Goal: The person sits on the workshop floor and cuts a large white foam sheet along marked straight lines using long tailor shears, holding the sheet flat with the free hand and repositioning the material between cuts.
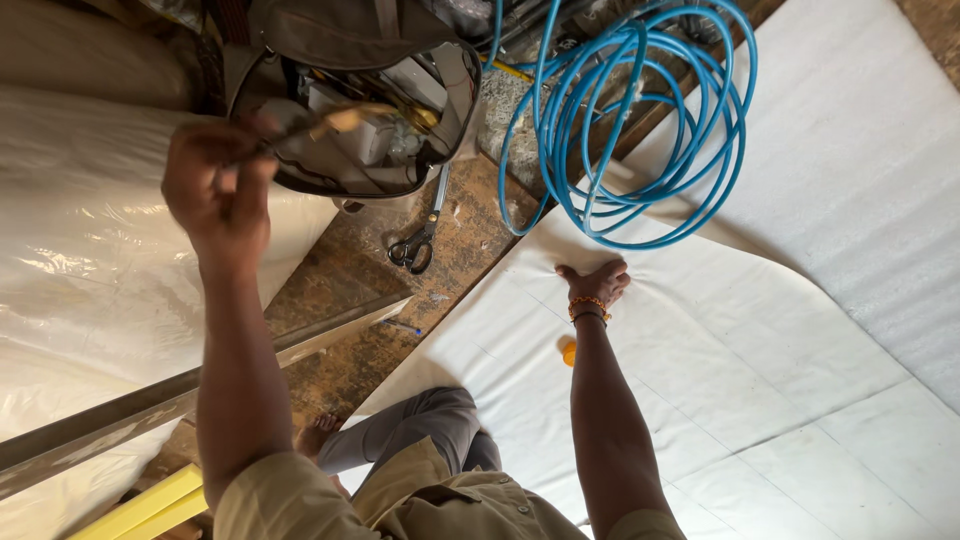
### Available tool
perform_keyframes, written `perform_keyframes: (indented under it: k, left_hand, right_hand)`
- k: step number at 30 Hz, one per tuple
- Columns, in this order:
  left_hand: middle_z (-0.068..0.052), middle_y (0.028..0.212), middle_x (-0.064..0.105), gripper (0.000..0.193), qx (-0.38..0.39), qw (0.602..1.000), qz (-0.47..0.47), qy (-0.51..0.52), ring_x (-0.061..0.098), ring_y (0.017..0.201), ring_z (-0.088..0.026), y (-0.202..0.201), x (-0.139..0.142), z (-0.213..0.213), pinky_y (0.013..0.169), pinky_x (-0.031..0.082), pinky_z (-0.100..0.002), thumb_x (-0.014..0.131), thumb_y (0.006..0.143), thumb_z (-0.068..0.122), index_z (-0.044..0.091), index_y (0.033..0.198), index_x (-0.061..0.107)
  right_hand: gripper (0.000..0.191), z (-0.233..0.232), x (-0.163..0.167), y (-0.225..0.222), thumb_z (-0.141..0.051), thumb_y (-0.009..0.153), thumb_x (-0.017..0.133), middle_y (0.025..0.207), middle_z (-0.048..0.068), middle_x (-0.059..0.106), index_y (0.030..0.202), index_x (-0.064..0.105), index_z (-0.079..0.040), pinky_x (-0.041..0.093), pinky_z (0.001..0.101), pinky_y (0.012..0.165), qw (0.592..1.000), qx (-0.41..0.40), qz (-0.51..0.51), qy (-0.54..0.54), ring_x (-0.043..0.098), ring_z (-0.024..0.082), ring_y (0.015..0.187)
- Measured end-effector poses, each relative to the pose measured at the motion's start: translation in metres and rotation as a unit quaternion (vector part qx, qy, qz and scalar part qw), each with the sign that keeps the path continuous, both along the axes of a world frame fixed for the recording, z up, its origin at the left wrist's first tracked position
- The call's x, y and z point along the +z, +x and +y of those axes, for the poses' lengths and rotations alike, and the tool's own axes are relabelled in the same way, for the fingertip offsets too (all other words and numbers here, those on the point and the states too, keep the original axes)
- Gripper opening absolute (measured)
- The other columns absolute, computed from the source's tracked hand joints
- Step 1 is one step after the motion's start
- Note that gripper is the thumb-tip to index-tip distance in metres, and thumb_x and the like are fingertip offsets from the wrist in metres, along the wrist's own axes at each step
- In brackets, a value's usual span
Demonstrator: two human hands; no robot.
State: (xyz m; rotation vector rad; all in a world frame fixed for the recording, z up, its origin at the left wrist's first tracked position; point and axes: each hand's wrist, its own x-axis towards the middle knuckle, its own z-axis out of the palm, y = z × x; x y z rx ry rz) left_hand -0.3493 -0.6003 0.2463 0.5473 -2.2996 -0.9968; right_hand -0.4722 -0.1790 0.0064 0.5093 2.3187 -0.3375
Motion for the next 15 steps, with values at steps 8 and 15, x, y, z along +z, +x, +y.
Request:
perform_keyframes:
  k: [8, 15]
  left_hand:
    - [-0.004, 0.086, 0.068, 0.010, 0.027, 0.834, 0.192, 0.517, 0.073, 0.075, -0.015, 0.010, -0.044, 0.134, 0.081, 0.064, -0.039, 0.068, 0.114, 0.002, 0.001, 0.106, 0.063]
    - [-0.007, 0.104, 0.067, 0.009, 0.000, 0.766, -0.052, 0.641, 0.074, 0.091, -0.017, 0.076, -0.175, 0.231, 0.092, 0.066, -0.045, 0.068, 0.103, 0.009, 0.004, 0.106, 0.062]
  right_hand:
    - [0.114, 0.019, -0.021, 0.011, -0.030, 0.046, 0.104, 0.133, 0.018, 0.044, 0.136, 0.038, -0.008, 0.044, 0.0527, 0.103, 0.993, -0.061, 0.061, -0.078, 0.046, 0.041, 0.122]
    - [0.109, 0.032, -0.043, 0.024, -0.027, 0.039, 0.106, 0.125, 0.015, 0.053, 0.129, 0.045, -0.013, 0.042, 0.0497, 0.103, 0.982, -0.037, 0.145, -0.114, 0.047, 0.039, 0.119]
